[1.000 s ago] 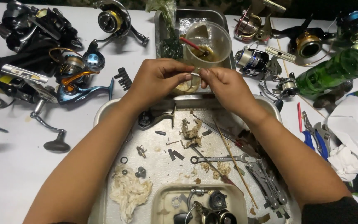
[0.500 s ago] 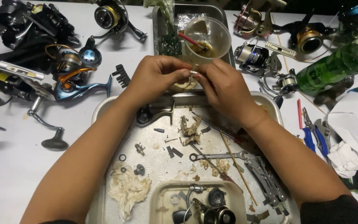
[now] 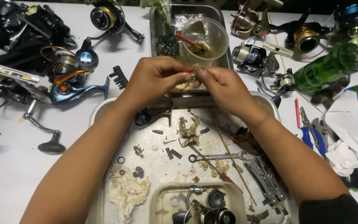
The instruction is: Assembling and cleaning the internal components of a fishing reel body on a metal tray.
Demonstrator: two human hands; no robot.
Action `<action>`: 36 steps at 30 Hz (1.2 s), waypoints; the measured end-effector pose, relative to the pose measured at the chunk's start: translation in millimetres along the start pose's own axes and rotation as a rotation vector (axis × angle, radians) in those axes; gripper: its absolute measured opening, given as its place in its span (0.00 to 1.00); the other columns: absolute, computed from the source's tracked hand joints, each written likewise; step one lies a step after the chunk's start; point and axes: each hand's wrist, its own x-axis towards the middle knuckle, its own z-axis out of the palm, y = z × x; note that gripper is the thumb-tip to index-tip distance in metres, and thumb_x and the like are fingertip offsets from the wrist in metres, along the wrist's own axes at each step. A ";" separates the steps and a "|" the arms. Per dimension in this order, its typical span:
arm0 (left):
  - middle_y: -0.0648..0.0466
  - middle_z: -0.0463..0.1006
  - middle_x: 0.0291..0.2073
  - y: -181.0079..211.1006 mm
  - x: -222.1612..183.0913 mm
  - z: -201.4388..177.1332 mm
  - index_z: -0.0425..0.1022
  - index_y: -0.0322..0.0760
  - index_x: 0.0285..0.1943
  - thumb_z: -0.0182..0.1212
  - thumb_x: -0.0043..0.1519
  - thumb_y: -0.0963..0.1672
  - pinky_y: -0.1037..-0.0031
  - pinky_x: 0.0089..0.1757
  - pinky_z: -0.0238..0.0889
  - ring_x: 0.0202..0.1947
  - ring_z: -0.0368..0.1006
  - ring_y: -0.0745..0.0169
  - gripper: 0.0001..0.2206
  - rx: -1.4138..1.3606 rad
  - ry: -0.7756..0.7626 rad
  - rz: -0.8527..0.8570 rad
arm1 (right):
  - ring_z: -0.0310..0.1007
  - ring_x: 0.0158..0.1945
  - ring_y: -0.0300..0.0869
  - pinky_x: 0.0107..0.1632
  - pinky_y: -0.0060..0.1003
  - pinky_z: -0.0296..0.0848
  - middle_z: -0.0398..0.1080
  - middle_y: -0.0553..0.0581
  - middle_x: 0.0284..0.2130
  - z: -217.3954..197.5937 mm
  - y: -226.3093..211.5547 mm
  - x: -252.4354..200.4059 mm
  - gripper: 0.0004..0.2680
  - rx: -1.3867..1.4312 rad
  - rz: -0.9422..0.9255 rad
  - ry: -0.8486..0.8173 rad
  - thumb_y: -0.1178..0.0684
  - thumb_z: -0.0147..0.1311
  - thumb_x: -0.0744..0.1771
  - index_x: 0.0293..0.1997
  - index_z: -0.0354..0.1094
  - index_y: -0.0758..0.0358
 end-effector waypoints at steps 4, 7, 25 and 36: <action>0.49 0.83 0.27 -3.3 -2.7 2.0 0.83 0.31 0.45 0.70 0.59 0.38 0.80 0.35 0.76 0.29 0.80 0.69 0.07 -0.067 0.048 -0.106 | 0.71 0.28 0.49 0.35 0.42 0.71 0.68 0.57 0.25 2.5 18.5 7.6 0.07 -0.261 -0.411 0.143 0.54 0.61 0.69 0.50 0.74 0.63; 0.50 0.84 0.29 -4.8 -2.3 0.5 0.82 0.31 0.47 0.73 0.57 0.38 0.79 0.38 0.77 0.30 0.80 0.68 0.10 -0.166 0.085 -0.132 | 0.72 0.30 0.49 0.36 0.39 0.73 0.69 0.55 0.30 -1.4 5.8 5.7 0.05 -0.519 -0.620 0.269 0.60 0.62 0.69 0.49 0.77 0.62; 0.47 0.84 0.29 2.3 -3.5 -4.7 0.82 0.30 0.47 0.72 0.59 0.37 0.79 0.39 0.76 0.33 0.80 0.69 0.09 -0.192 0.019 -0.039 | 0.71 0.28 0.50 0.35 0.38 0.71 0.68 0.57 0.25 -4.1 2.0 3.2 0.04 -0.271 -0.503 0.196 0.56 0.59 0.71 0.43 0.77 0.65; 0.47 0.83 0.26 -2.2 -0.6 -3.8 0.83 0.31 0.45 0.74 0.58 0.39 0.76 0.36 0.75 0.30 0.81 0.65 0.09 -0.024 0.027 0.037 | 0.69 0.25 0.48 0.32 0.38 0.68 0.67 0.57 0.22 -2.8 -3.8 3.0 0.04 -0.218 -0.419 0.182 0.58 0.59 0.70 0.41 0.78 0.66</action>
